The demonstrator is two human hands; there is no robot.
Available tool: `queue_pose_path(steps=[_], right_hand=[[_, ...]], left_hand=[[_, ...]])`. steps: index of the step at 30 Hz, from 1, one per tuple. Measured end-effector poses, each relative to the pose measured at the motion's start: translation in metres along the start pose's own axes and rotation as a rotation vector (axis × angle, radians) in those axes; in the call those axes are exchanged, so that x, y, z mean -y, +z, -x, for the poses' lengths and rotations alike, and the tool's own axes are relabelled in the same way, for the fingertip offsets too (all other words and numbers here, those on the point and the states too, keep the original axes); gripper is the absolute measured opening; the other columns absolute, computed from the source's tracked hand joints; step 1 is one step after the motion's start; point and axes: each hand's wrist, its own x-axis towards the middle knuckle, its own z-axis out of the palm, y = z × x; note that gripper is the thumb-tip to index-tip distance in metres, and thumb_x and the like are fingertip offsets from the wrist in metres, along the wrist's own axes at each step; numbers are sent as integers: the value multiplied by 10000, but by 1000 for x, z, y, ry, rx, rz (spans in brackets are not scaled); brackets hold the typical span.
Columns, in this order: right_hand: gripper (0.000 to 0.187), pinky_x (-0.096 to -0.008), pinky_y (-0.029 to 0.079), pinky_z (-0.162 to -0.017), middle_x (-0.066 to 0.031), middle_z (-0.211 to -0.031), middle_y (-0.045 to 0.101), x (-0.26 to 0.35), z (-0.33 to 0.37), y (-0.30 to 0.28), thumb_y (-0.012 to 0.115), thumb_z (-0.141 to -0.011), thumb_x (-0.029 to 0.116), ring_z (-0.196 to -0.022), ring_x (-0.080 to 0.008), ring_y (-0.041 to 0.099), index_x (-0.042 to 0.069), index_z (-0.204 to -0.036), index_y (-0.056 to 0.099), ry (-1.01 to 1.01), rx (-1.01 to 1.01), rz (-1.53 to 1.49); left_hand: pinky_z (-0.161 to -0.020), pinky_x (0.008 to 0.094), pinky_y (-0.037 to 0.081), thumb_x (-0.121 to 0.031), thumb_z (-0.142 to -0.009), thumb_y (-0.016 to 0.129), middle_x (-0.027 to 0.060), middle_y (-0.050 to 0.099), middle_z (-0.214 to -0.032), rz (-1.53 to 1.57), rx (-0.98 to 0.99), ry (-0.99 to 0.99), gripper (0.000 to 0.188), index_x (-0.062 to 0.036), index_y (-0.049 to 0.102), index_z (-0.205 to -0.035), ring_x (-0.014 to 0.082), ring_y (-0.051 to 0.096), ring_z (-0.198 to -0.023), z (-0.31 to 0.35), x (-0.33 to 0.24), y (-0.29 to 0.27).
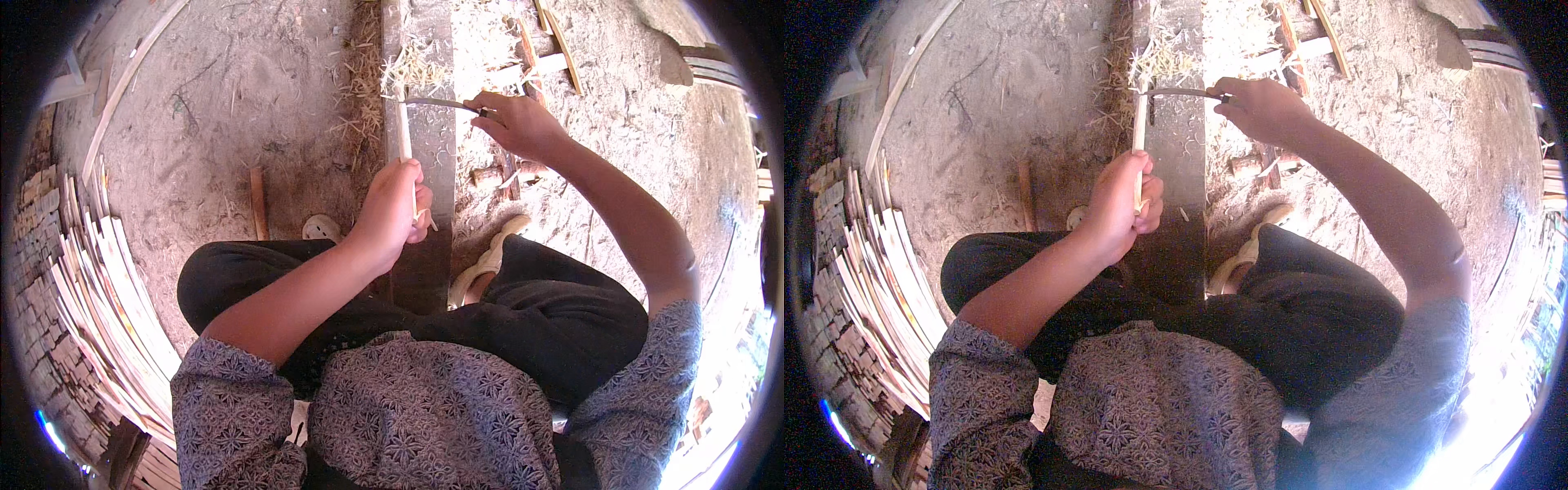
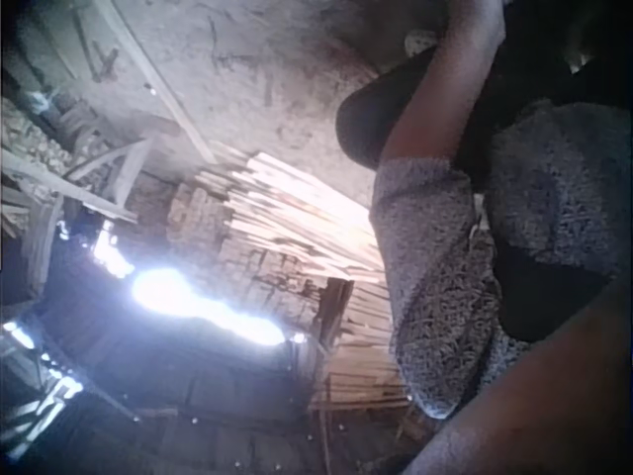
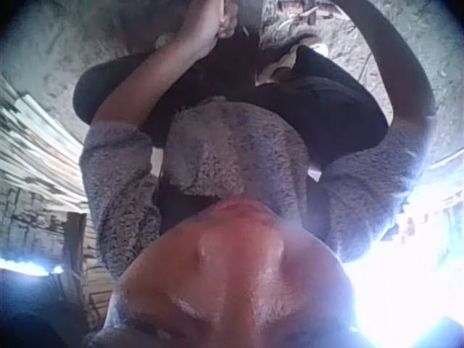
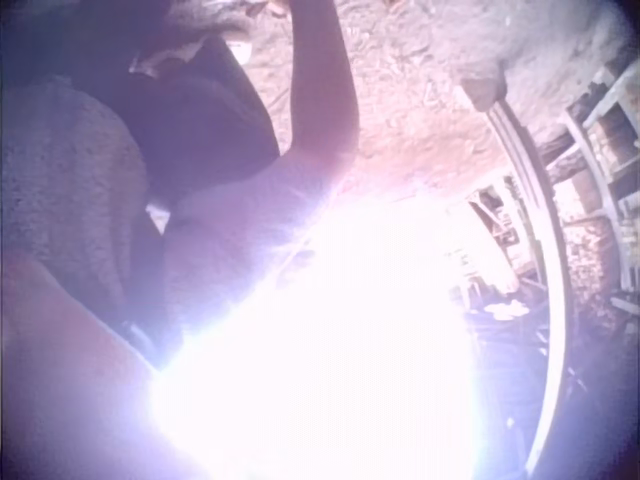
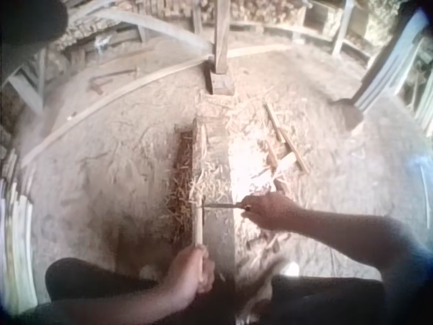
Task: The person sits cross-legged and uses a curved knife to shave and shape a thin wooden stick held against a wooden beam. The person repeatedly shaves the stick, rotating it to work different sides, and occasionally pauses to inspect the stick.
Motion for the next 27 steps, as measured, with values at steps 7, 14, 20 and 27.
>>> queue_pose_path(steps=[7,14,20,27], right_hand=[[307,-426,556,-731,-127,-859,738,-6,21,-9,589,-1018,278,-768,-236,718,119,-1278,627,132,206,-87],[302,-416,553,-604,-131,-748,717,51,40,-6,608,-1000,236,-627,-280,706,116,-1277,619,-285,39,-122],[314,-443,593,-618,-101,-759,714,-52,-10,26,555,-1022,317,-652,-284,717,141,-1277,599,-55,-17,482],[303,-403,520,-562,-86,-680,679,46,22,0,612,-1008,227,-556,-202,663,158,-1302,596,-316,13,-153]], left_hand=[[-401,281,235,-361,-1017,465,-36,335,-538,-8,53,-70,213,-156,451,-959,102,279,-391,-4,5,4],[-393,283,229,-377,-1007,480,-37,335,-539,-10,33,-75,223,-161,450,-957,100,279,-391,-6,10,1],[-404,281,236,-388,-1008,486,-34,352,-533,-19,36,-87,229,-164,462,-967,101,291,-399,-11,6,4],[-420,282,247,-401,-1015,480,-34,360,-523,81,51,-96,227,-179,491,-969,103,301,-411,-2,6,-8]])
